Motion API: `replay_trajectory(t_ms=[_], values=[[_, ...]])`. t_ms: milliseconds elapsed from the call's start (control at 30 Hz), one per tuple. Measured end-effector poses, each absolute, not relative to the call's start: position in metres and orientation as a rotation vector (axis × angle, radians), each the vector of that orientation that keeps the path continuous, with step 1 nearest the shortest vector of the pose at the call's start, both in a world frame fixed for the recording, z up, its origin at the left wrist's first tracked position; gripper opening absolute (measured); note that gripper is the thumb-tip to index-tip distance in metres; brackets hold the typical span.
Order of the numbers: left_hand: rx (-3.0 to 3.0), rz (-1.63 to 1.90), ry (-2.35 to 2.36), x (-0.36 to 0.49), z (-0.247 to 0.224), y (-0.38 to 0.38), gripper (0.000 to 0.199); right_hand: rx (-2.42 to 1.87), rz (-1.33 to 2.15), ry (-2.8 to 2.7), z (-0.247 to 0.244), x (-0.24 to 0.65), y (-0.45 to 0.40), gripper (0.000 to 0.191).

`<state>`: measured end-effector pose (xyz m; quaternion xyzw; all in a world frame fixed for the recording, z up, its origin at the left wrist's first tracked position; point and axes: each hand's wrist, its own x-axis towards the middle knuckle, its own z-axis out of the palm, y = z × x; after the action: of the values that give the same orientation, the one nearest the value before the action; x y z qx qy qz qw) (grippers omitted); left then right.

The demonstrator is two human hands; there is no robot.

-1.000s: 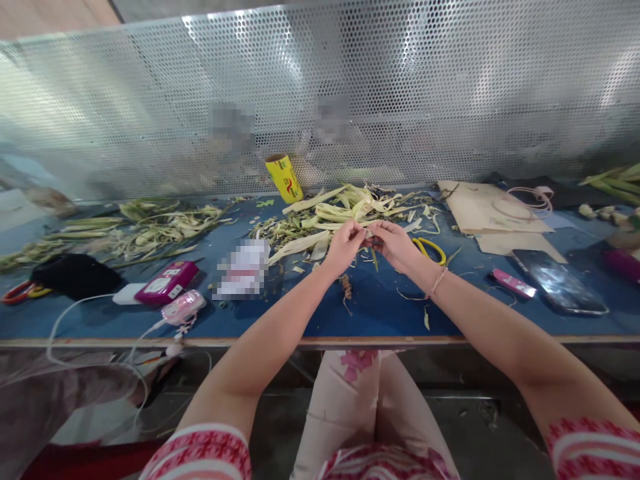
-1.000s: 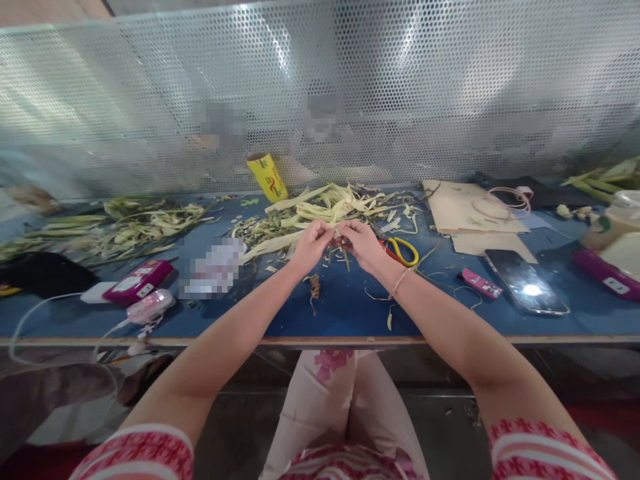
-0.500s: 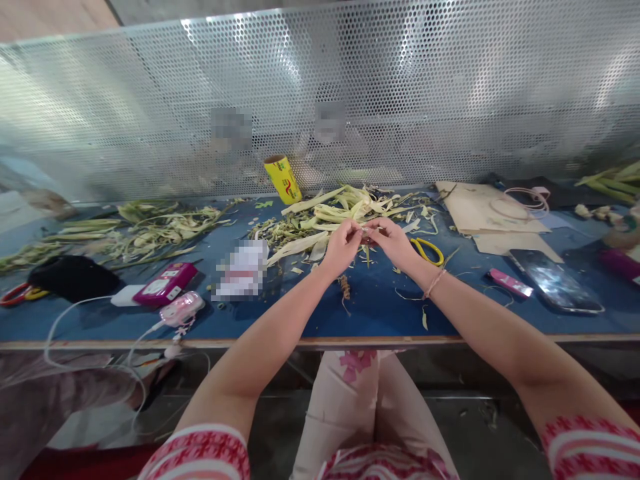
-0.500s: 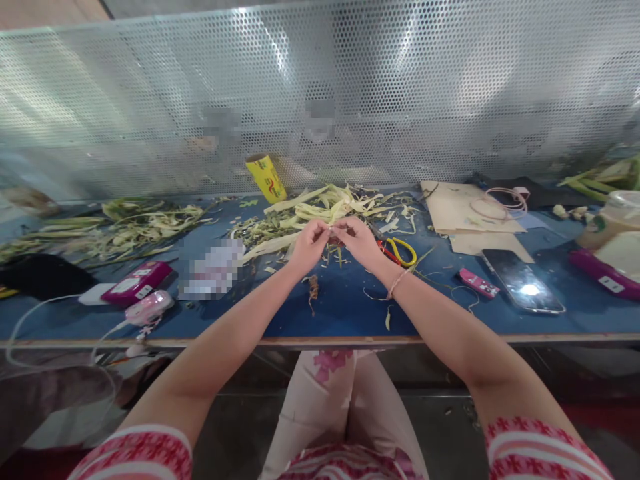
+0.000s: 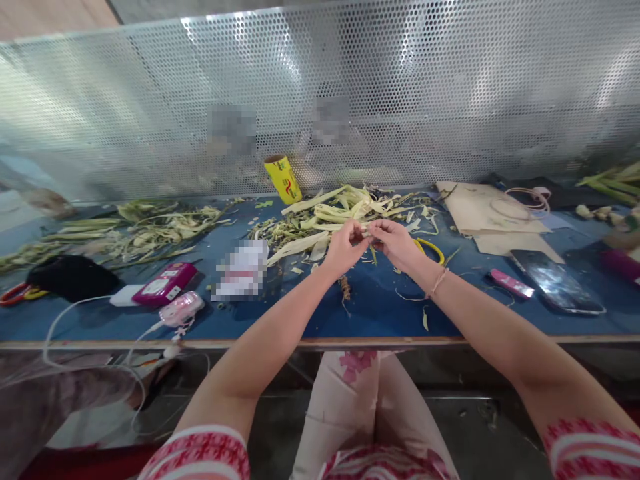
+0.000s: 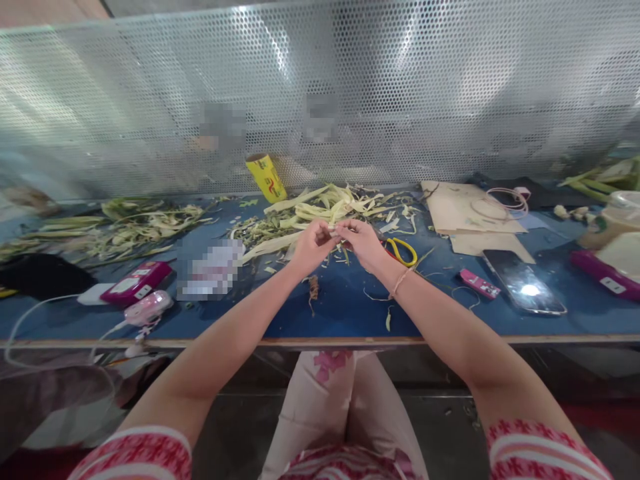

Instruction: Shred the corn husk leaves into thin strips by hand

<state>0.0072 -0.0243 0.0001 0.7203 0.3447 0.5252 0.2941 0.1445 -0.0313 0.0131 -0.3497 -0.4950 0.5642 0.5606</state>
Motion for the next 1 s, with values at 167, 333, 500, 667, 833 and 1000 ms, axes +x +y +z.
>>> replay_trajectory(t_ms=[167,333,500,667,833,1000], values=[[1.897,1.396,0.919,0.0079,-0.0008,-0.0235,0.018,-0.789,1.343,-1.185,0.0125,0.1448,-0.0319,0.035],[1.875,1.402,0.9,0.0077,-0.0003,-0.0229,0.017,-0.775,1.345,-1.217,0.0124,0.1457,-0.0313,0.03],[1.806,1.427,0.898,0.0075,0.0009,-0.0226,0.021,-0.737,1.37,-1.173,0.0102,0.1455,-0.0288,0.031],[1.692,1.414,0.892,0.0067,0.0025,-0.0211,0.024,-0.714,1.434,-1.084,0.0124,0.1451,-0.031,0.028],[1.654,1.39,0.848,0.0061,0.0045,-0.021,0.026,-0.731,1.479,-0.985,0.0154,0.1452,-0.0337,0.026],[1.582,1.407,0.786,0.0059,0.0043,-0.0214,0.023,-0.723,1.426,-1.016,0.0141,0.1459,-0.0327,0.027]])
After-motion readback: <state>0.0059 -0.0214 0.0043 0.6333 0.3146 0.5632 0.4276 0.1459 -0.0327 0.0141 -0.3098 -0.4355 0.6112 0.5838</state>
